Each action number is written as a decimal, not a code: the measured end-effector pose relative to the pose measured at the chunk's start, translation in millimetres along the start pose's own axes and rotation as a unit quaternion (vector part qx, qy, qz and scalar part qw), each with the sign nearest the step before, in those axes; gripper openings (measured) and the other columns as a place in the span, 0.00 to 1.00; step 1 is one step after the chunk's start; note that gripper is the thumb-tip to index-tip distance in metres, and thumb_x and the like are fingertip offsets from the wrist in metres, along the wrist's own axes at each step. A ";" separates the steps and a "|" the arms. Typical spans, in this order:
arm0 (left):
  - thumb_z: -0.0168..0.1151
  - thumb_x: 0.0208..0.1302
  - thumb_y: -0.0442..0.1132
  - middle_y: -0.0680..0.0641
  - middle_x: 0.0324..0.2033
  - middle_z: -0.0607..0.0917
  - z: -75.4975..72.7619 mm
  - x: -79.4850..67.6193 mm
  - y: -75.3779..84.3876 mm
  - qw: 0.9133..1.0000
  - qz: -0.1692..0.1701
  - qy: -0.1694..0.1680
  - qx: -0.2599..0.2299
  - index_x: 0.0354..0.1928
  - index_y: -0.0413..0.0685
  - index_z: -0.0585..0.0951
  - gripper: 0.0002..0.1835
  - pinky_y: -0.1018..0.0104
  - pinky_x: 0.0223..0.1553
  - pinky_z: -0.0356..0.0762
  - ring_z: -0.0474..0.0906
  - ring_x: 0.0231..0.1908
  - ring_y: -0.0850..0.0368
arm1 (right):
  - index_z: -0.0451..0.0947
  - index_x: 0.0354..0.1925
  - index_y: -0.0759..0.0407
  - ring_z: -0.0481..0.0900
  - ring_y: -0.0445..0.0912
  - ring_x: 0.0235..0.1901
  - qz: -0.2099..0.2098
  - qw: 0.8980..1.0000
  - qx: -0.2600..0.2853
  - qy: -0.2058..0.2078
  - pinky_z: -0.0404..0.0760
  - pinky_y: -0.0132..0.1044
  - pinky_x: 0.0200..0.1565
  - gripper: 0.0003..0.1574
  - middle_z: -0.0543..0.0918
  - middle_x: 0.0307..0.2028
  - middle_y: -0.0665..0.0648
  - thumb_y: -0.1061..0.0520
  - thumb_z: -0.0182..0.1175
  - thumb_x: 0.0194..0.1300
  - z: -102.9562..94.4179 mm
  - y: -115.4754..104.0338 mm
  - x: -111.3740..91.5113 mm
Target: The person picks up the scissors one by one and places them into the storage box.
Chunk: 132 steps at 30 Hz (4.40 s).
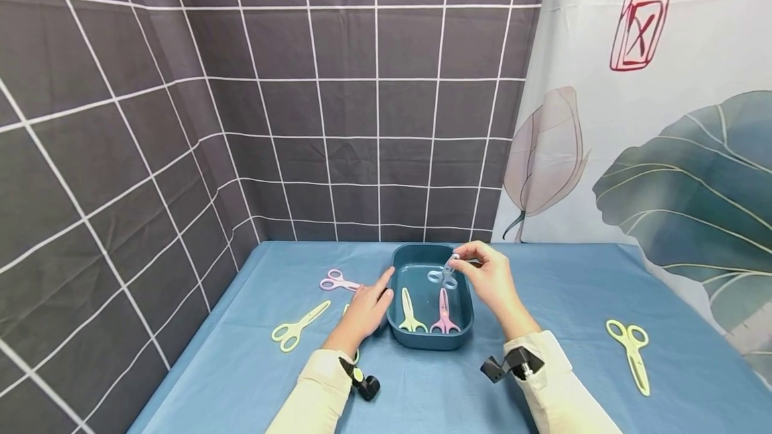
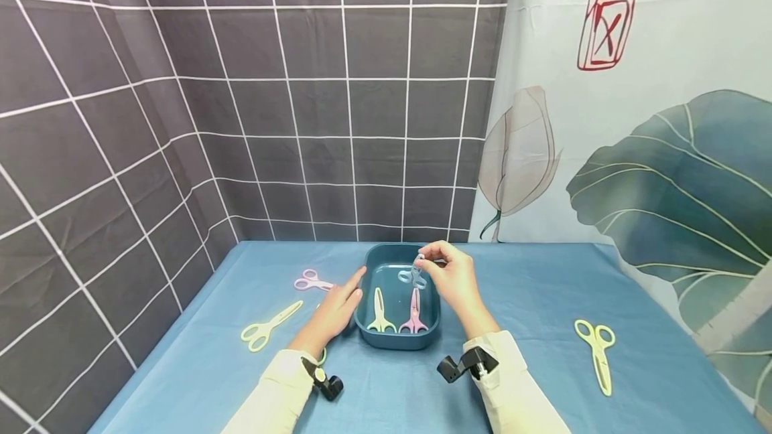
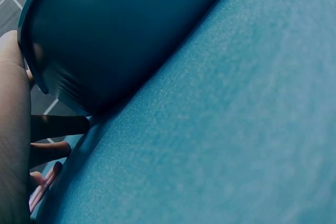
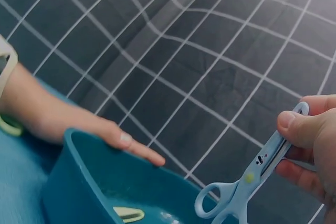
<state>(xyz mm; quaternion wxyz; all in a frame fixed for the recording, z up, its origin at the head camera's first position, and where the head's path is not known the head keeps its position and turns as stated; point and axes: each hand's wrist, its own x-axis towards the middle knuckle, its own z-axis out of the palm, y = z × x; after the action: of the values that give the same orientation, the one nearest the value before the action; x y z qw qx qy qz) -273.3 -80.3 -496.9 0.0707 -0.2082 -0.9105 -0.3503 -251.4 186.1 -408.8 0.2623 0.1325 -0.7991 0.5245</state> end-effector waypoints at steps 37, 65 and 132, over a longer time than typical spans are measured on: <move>0.42 0.81 0.49 0.45 0.70 0.72 0.6 0.8 -0.1 1.000 0.002 -0.002 0.009 0.79 0.58 0.60 0.28 0.37 0.73 0.48 0.69 0.69 0.44 | 0.82 0.30 0.50 0.82 0.42 0.34 -0.140 0.949 -0.165 -0.230 0.83 0.37 0.39 0.12 0.82 0.33 0.44 0.66 0.73 0.56 35.1 53.4 2.9; 0.43 0.81 0.46 0.45 0.69 0.73 2.3 1.6 -1.9 1.000 0.004 0.009 0.005 0.79 0.57 0.61 0.28 0.36 0.73 0.49 0.71 0.68 0.44 | 0.75 0.22 0.49 0.71 0.37 0.23 -0.401 0.757 -0.332 -0.394 0.74 0.26 0.29 0.18 0.73 0.24 0.45 0.67 0.71 0.54 51.8 43.2 5.6; 0.44 0.81 0.47 0.45 0.69 0.73 0.8 0.7 -0.8 1.000 0.006 0.006 0.002 0.79 0.57 0.61 0.28 0.36 0.73 0.48 0.70 0.69 0.43 | 0.80 0.56 0.65 0.67 0.62 0.69 -0.002 0.999 0.000 -0.043 0.57 0.11 0.59 0.17 0.75 0.67 0.63 0.67 0.53 0.74 17.2 86.1 -38.3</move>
<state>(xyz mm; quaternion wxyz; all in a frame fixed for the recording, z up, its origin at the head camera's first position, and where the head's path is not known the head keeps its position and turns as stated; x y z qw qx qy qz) -274.3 -80.0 -497.8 0.0790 -0.2114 -0.9093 -0.3496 -266.5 203.7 -501.7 0.2289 0.1565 -0.8092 0.5180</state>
